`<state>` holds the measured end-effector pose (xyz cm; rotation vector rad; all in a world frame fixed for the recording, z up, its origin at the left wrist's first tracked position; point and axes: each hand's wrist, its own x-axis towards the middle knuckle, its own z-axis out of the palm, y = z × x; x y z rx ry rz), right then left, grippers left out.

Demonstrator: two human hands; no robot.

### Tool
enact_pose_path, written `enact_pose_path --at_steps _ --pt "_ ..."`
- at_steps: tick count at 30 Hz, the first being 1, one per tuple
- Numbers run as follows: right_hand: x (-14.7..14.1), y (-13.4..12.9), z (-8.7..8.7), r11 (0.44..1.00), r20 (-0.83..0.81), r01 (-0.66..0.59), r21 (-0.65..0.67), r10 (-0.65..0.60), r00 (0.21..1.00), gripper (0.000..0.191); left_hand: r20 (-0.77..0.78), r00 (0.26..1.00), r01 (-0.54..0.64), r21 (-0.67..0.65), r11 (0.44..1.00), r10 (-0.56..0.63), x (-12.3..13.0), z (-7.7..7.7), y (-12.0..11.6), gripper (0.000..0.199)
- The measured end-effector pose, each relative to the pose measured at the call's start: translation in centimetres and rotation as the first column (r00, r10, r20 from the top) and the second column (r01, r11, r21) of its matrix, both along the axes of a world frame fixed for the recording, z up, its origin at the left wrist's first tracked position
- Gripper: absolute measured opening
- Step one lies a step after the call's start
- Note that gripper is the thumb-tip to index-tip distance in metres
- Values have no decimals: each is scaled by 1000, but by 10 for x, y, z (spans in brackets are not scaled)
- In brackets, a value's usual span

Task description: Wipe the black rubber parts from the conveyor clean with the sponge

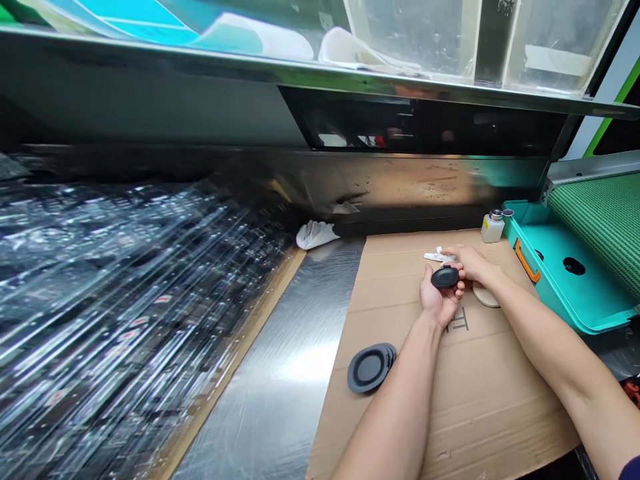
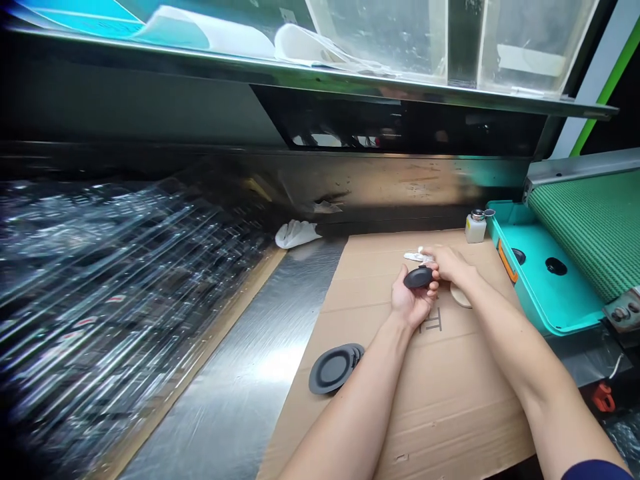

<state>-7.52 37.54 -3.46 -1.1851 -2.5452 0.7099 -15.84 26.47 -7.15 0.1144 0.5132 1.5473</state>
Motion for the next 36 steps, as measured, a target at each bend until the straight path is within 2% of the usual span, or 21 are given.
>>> enact_pose_path --at_steps 3,4,6,8,9,11,13,18,20,22,24,26,28,29,32,34,36 --pt "4 2 -3 980 -279 4 -199 -61 958 27 30 996 -81 -43 996 82 -1 1 1 68" --pt "10 1 -3 958 -387 -16 -285 -100 917 28 32 994 -103 -57 993 105 -2 1 2 67" --pt "24 -6 -2 878 -557 -117 -464 -186 809 33 23 992 -125 -66 990 126 -2 2 4 67" --pt "40 -17 2 793 -647 -214 -570 -273 712 40 3 992 -122 -62 991 122 -1 2 5 68" --pt "47 -23 5 772 -665 -230 -592 -308 680 46 -12 993 -121 -60 991 120 -1 2 6 68" --pt "57 -33 8 764 -678 -229 -603 -341 651 63 -52 992 -115 -51 992 112 1 1 5 67" --pt "62 -38 11 777 -690 -219 -590 -345 636 71 -97 990 -110 -40 993 105 3 1 5 65" --pt "61 -38 12 785 -722 -202 -585 -392 571 42 -146 984 -104 -32 994 98 8 4 4 56" --pt "59 -38 10 801 -753 -239 -549 -350 557 47 -141 984 -114 -29 993 108 9 5 4 57" --pt "58 -38 8 851 -768 -207 -483 -298 567 53 -146 982 -130 -58 990 120 8 7 4 58" --pt "59 -38 5 927 -740 -68 -368 -248 626 42 -151 981 -141 -111 984 123 7 9 4 58" --pt "60 -37 2 980 -669 108 -170 -195 717 34 -136 984 -134 -158 978 113 4 10 3 59" --pt "61 -36 1 977 -598 210 32 -149 788 37 -105 990 -116 -185 976 98 2 12 3 61" --pt "61 -36 -1 971 -582 224 85 -134 802 35 -90 992 -109 -192 975 93 0 13 2 61" --pt "59 -35 -6 991 -585 130 41 -82 807 21 -71 994 -96 -211 973 83 -2 14 2 61" --pt "57 -35 -10 999 -579 48 -3 -41 814 19 -88 993 -97 -210 973 80 -1 14 2 61" --pt "56 -38 -11 1000 -544 18 17 -6 839 21 -128 989 -99 -198 975 74 1 14 2 62"
